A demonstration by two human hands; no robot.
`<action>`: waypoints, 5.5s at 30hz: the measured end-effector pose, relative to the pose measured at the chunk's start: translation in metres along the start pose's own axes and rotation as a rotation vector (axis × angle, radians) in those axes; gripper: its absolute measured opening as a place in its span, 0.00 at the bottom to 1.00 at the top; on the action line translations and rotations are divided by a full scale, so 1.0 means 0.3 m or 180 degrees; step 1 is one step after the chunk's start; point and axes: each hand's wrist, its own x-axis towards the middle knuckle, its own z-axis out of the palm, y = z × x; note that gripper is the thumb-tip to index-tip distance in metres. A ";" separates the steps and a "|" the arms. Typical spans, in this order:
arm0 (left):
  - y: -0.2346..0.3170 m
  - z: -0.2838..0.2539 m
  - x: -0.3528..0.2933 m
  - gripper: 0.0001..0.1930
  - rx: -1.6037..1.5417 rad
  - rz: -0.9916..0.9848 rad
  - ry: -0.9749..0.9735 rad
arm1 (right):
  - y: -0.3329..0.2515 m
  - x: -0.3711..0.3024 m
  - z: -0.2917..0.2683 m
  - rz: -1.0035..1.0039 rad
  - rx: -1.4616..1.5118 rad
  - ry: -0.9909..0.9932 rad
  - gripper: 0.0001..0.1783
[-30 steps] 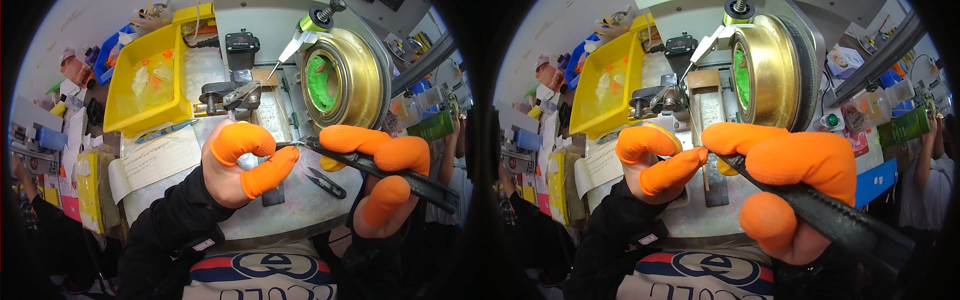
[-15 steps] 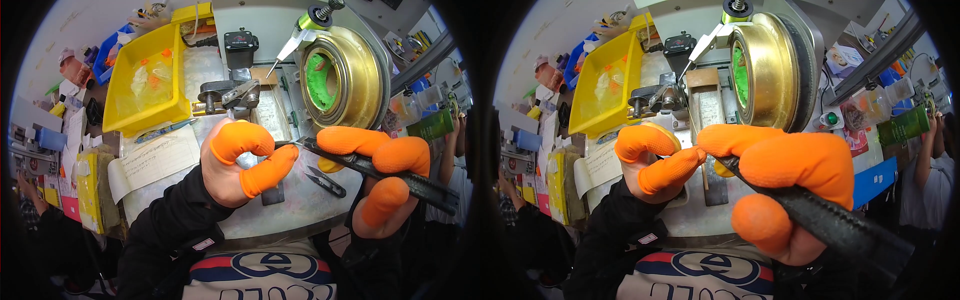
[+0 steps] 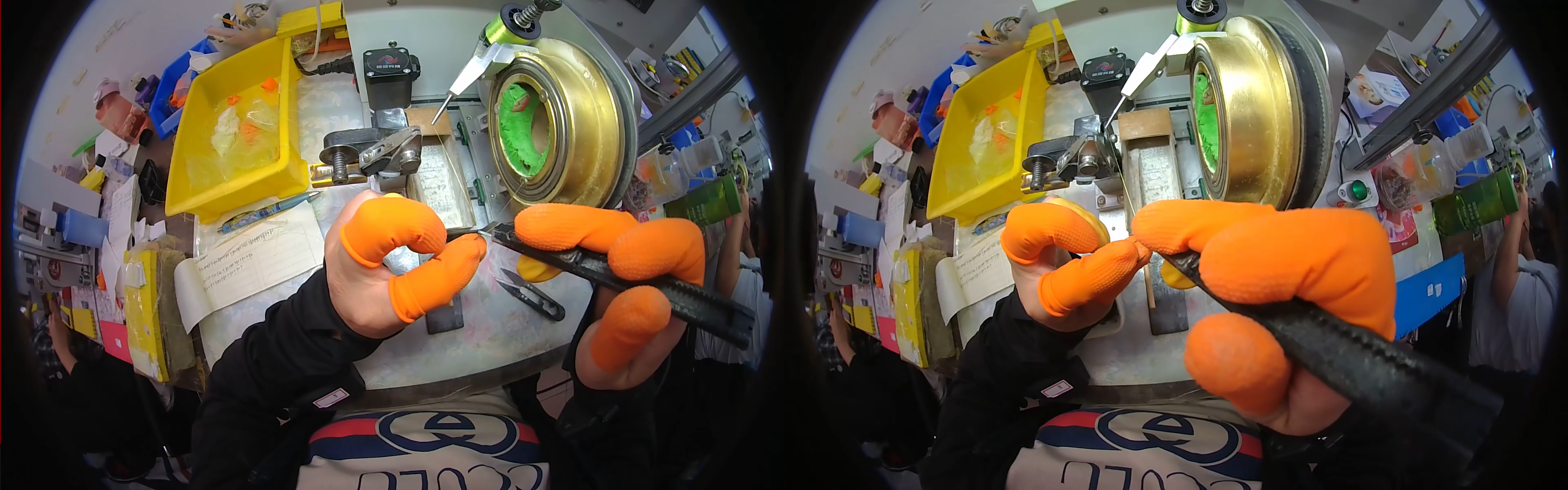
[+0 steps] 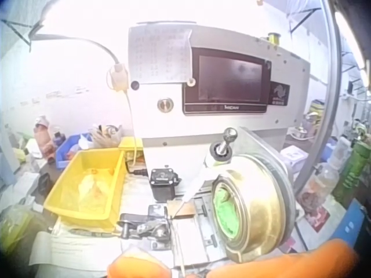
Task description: The recorder uses various tools to assemble and glue small electronic or metal components onto a larger assembly fixture.
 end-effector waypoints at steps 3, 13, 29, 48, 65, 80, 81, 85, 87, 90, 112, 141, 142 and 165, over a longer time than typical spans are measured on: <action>0.005 0.003 -0.005 0.10 -0.0057 -0.0044 0.0057 | -0.002 -0.009 0.007 -0.0018 0.0013 0.0095 0.26; 0.010 0.014 -0.003 0.09 -0.0162 -0.0066 -0.0002 | 0.035 -0.011 -0.029 -0.0827 -0.0081 0.0002 0.24; 0.037 -0.028 0.137 0.10 0.0554 0.0898 -0.0084 | 0.212 0.015 -0.377 -0.0361 -0.2181 0.0149 0.07; -0.005 0.072 0.244 0.08 0.1622 0.0334 -0.0830 | 0.195 0.300 -0.263 -0.0404 -0.0866 -0.1511 0.08; 0.051 -0.037 0.168 0.12 0.1274 0.0821 -0.0006 | 0.152 0.233 -0.266 -0.1389 -0.2566 0.0146 0.04; 0.196 0.032 0.023 0.09 -0.0649 0.0097 -0.1027 | -0.017 -0.028 -0.155 -0.3064 -0.3098 -0.0071 0.09; 0.200 0.030 0.020 0.09 -0.0638 0.0109 -0.1002 | -0.018 -0.034 -0.151 -0.3063 -0.3036 -0.0063 0.09; 0.213 0.016 0.032 0.10 -0.0580 0.0193 -0.0973 | -0.028 -0.051 -0.137 -0.2996 -0.2947 -0.0031 0.10; 0.219 0.007 0.034 0.10 -0.0503 0.0090 -0.1050 | -0.018 -0.047 -0.137 -0.2999 -0.2958 -0.0009 0.10; 0.196 0.015 0.042 0.10 -0.0584 0.0381 -0.0814 | -0.009 -0.041 -0.140 -0.2930 -0.2919 -0.0061 0.10; 0.160 0.089 0.112 0.12 0.0932 0.1736 0.0447 | 0.115 0.016 -0.613 -0.0763 -0.3591 -0.0330 0.26; 0.101 -0.195 0.170 0.07 0.0216 0.1075 0.1292 | -0.925 1.064 -0.771 -0.2413 -0.2621 0.3097 0.15; 0.133 -0.197 0.187 0.09 0.0578 0.1019 0.1137 | -0.929 1.104 -0.877 -0.2722 -0.2982 0.3136 0.13; 0.275 -0.056 0.112 0.07 -0.1301 0.0743 -0.0145 | -0.148 0.053 -0.146 -0.3181 -0.2329 -0.0483 0.07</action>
